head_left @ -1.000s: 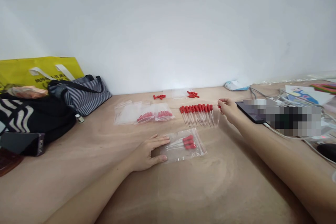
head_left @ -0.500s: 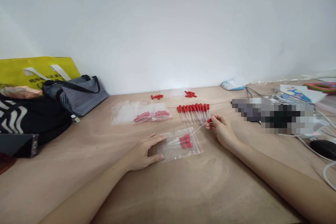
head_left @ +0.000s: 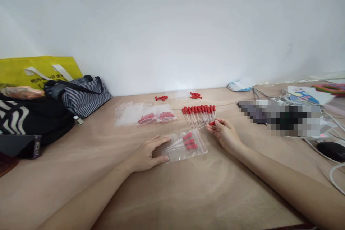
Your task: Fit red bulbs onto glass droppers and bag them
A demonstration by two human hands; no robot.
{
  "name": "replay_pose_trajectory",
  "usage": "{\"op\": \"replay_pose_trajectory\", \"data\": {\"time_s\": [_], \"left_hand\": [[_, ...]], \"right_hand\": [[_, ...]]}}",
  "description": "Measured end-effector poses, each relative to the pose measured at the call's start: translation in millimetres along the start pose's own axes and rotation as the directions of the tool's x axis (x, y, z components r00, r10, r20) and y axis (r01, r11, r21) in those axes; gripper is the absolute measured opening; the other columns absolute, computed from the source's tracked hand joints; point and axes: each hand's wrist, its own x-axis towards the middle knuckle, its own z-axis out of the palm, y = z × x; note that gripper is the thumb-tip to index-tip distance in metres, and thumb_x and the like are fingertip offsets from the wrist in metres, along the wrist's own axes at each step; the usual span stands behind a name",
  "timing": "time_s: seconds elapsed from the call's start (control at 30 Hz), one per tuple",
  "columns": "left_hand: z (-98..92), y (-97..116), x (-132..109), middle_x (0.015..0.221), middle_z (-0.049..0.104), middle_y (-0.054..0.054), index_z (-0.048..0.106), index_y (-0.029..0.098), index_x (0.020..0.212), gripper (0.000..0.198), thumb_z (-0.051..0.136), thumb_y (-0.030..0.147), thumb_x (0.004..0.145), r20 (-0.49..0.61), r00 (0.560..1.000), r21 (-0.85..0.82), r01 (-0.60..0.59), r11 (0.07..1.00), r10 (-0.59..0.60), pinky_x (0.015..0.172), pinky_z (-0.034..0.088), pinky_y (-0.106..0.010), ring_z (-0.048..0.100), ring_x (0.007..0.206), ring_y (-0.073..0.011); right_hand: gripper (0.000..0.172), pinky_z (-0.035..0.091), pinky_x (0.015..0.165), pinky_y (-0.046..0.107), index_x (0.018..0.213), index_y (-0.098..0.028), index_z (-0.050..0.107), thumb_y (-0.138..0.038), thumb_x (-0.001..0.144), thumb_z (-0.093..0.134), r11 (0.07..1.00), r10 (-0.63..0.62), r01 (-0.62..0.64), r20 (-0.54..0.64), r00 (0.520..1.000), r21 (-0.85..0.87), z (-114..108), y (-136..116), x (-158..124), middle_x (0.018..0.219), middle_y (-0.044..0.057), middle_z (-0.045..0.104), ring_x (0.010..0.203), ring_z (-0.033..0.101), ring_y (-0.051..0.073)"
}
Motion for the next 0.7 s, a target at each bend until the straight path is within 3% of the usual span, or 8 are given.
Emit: {"op": "replay_pose_trajectory", "data": {"time_s": [0.23, 0.37, 0.53, 0.7], "left_hand": [[-1.0, 2, 1, 0.132, 0.041, -0.002, 0.038, 0.025, 0.126, 0.055, 0.052, 0.044, 0.077, -0.007, 1.000, -0.008, 0.017, 1.000, -0.018, 0.102, 0.027, -0.041, 0.033, 0.123, -0.0234], [-0.4, 1, 1, 0.133, 0.040, -0.001, 0.037, 0.027, 0.127, 0.056, 0.051, 0.045, 0.077, -0.002, 1.000, 0.001, 0.024, 1.000, -0.024, 0.103, 0.026, -0.043, 0.032, 0.124, -0.0240], [0.2, 1, 0, 0.132, 0.041, -0.003, 0.038, 0.025, 0.127, 0.056, 0.052, 0.045, 0.076, -0.008, 1.000, 0.004, 0.017, 1.000, -0.017, 0.102, 0.027, -0.042, 0.033, 0.123, -0.0241], [0.5, 1, 1, 0.131, 0.042, -0.003, 0.038, 0.024, 0.127, 0.056, 0.052, 0.045, 0.076, -0.006, 1.000, 0.014, 0.018, 1.000, -0.018, 0.103, 0.026, -0.042, 0.033, 0.123, -0.0234]], "right_hand": [[0.017, 0.054, 0.064, 0.025, 0.073, -0.020, 0.044, -0.019, 0.070, 0.060, 0.998, -0.003, 0.004, -0.013, 1.000, 0.069, 6, 0, -2, 0.061, -0.002, 0.058, 0.062, 0.062, 0.012], [0.017, 0.054, 0.059, 0.022, 0.073, -0.019, 0.045, -0.018, 0.069, 0.061, 0.996, 0.082, -0.083, 0.048, 0.995, 0.022, 8, -2, -4, 0.061, -0.001, 0.059, 0.060, 0.063, 0.012], [0.029, 0.045, 0.037, 0.017, 0.077, -0.019, 0.044, -0.025, 0.063, 0.069, 0.975, 0.158, -0.119, 0.214, 0.964, -0.186, 10, -2, -12, 0.053, -0.006, 0.056, 0.042, 0.056, 0.009], [0.034, 0.025, 0.025, 0.012, 0.078, -0.017, 0.047, -0.036, 0.061, 0.068, 0.914, 0.254, -0.076, 0.415, 0.874, -0.399, 12, -2, -16, 0.043, -0.010, 0.049, 0.027, 0.043, 0.004]]}}
